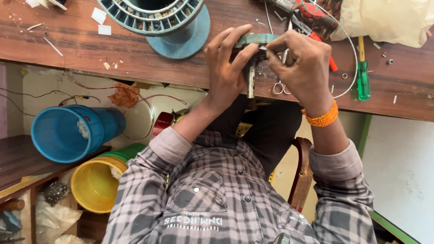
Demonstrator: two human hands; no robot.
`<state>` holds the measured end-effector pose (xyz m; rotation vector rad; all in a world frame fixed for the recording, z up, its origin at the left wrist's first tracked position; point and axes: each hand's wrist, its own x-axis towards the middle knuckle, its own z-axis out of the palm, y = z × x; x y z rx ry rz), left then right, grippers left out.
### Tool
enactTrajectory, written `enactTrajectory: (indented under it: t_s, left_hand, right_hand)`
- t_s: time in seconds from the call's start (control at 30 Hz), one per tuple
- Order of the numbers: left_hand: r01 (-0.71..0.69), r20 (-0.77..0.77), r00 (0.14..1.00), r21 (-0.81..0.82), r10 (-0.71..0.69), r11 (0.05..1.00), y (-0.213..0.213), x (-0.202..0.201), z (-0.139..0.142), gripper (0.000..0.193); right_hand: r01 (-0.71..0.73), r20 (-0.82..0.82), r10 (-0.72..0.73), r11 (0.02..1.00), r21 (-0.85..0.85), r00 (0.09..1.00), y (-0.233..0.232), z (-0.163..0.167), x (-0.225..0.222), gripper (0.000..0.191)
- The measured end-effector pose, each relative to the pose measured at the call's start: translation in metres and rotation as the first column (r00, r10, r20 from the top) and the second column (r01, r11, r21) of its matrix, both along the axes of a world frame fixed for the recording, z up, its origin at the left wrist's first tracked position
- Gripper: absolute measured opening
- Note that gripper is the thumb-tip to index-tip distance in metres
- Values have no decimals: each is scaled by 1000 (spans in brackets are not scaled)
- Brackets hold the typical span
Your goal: The person cuts small white insulating pieces with scissors, then fits them into the slots of a motor rotor held on a shaft at the workbench, pressing each piece into place by hand. They continue slotting pieces around the rotor and use a screwdriver to adjust and secure the parts.
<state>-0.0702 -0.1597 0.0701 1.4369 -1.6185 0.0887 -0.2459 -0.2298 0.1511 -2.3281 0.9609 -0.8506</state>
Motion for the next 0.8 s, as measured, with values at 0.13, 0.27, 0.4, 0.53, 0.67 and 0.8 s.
enactTrajectory:
  t_s: [0.13, 0.27, 0.4, 0.53, 0.67, 0.8]
  left_hand:
    - [118, 49, 992, 27, -120, 993, -2, 7, 18, 28]
    - [377, -380, 869, 90, -318, 922, 2, 25, 42, 42]
    - [537, -655, 658, 62, -371, 841, -8, 46, 54, 71]
    - [586, -567, 734, 250, -374, 771, -29, 62, 54, 53]
    - [514, -400, 834, 314, -380, 798, -38, 63, 48, 45]
    - [482, -353, 862, 347, -365, 805, -40, 57, 42, 40]
  right_hand:
    - [-8, 32, 8, 1000, -1, 999, 2, 1, -3, 10]
    - [-8, 15, 7, 998, 54, 1000, 2, 2, -2, 15]
    - [-77, 66, 74, 996, 49, 995, -1, 3, 0, 13]
    - [-40, 49, 39, 999, 13, 998, -2, 1, 4, 12]
    - [19, 59, -11, 991, -133, 998, 6, -7, 8, 14]
    - [-10, 53, 17, 991, -135, 998, 10, -9, 5, 15]
